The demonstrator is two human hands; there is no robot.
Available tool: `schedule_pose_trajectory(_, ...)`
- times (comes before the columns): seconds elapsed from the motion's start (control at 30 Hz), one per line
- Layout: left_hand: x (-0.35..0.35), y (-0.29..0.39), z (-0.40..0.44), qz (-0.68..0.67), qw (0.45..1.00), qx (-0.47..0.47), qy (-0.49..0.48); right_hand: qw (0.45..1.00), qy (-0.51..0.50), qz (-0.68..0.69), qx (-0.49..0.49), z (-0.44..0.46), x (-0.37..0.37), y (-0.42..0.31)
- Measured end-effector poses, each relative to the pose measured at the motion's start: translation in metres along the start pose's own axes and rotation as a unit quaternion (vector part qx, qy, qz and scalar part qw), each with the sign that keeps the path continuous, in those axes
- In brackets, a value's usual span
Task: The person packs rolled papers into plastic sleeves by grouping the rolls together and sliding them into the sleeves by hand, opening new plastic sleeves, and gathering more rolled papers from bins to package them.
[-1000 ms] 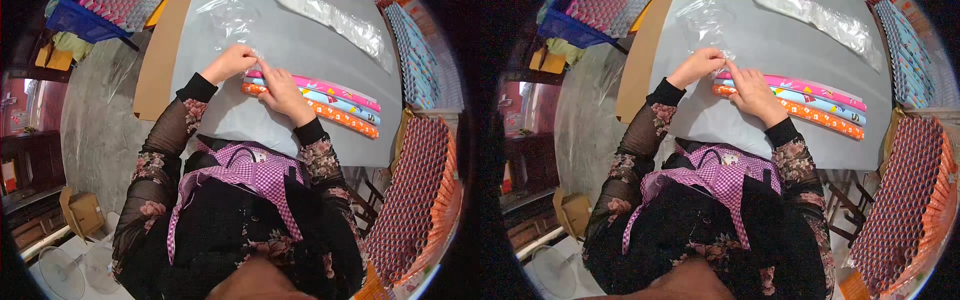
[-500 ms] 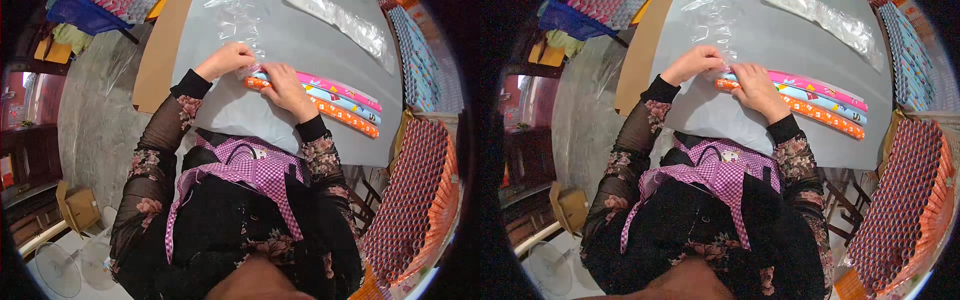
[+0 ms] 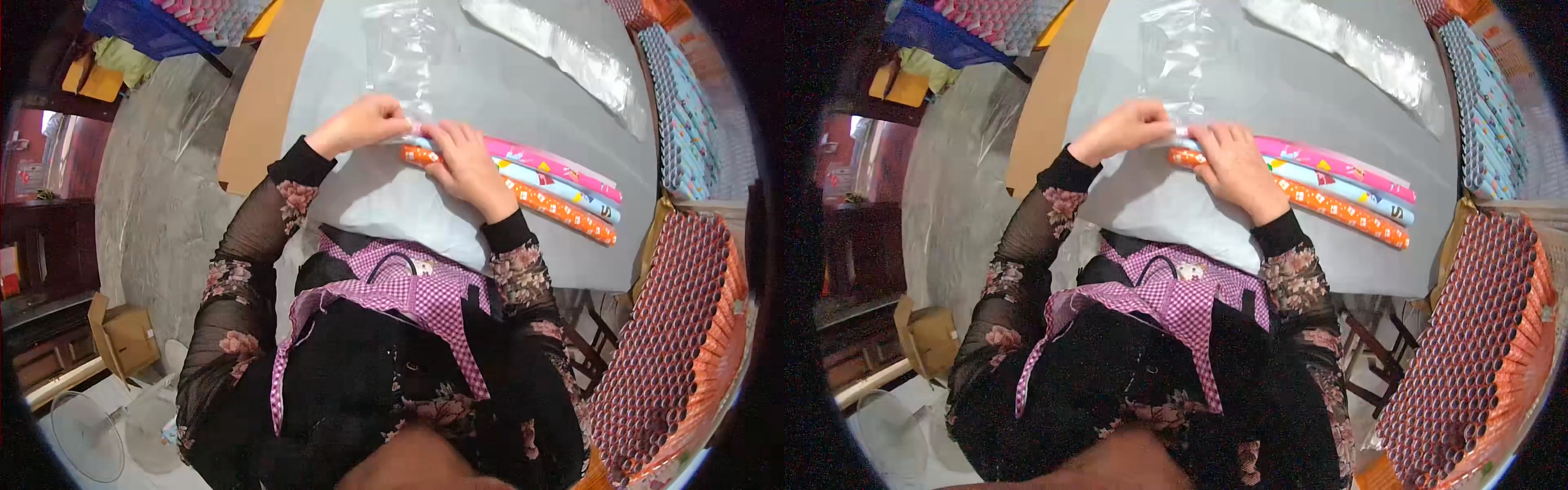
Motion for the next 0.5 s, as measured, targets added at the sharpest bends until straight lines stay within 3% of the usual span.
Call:
schedule_pose_trajectory(0.07, 0.002, 0.003, 0.004, 0.107, 0.994, 0.006, 0.001, 1.000, 0.000, 0.008, 0.001, 0.000, -0.002, 0.002)
schedule_pose_trajectory(0.1, 0.007, 0.009, 0.008, 0.174, 0.982, -0.044, 0.049, 1.000, -0.010, 0.005, -0.003, 0.001, -0.001, 0.001)
schedule_pose_trajectory(0.2, 0.039, 0.033, 0.038, 0.217, 0.955, -0.136, 0.152, 1.000, -0.009, -0.001, 0.009, 0.002, -0.001, 0.001)
schedule_pose_trajectory(0.27, 0.055, 0.045, 0.071, 0.218, 0.956, -0.106, 0.165, 1.000, -0.005, 0.001, 0.012, 0.002, 0.001, -0.001)
schedule_pose_trajectory(0.33, 0.061, 0.062, 0.106, 0.271, 0.910, -0.245, 0.198, 1.000, -0.025, 0.014, 0.006, 0.004, 0.002, -0.002)
schedule_pose_trajectory(0.47, 0.027, 0.062, 0.156, 0.413, 0.856, -0.273, 0.148, 0.999, -0.016, 0.028, 0.002, 0.004, 0.005, -0.002)
schedule_pose_trajectory(0.5, 0.014, 0.067, 0.152, 0.465, 0.855, -0.210, 0.096, 1.000, 0.010, 0.018, 0.008, 0.003, 0.005, -0.002)
Point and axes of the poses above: each hand's wrist, its own z-axis towards the middle knuckle, its own x-axis out of the back of the hand, y = z × x, the point moved 5 cm from there along z, towards the middle knuckle, and after that the axes turned 5 degrees about -z, right-handed, at the moved point
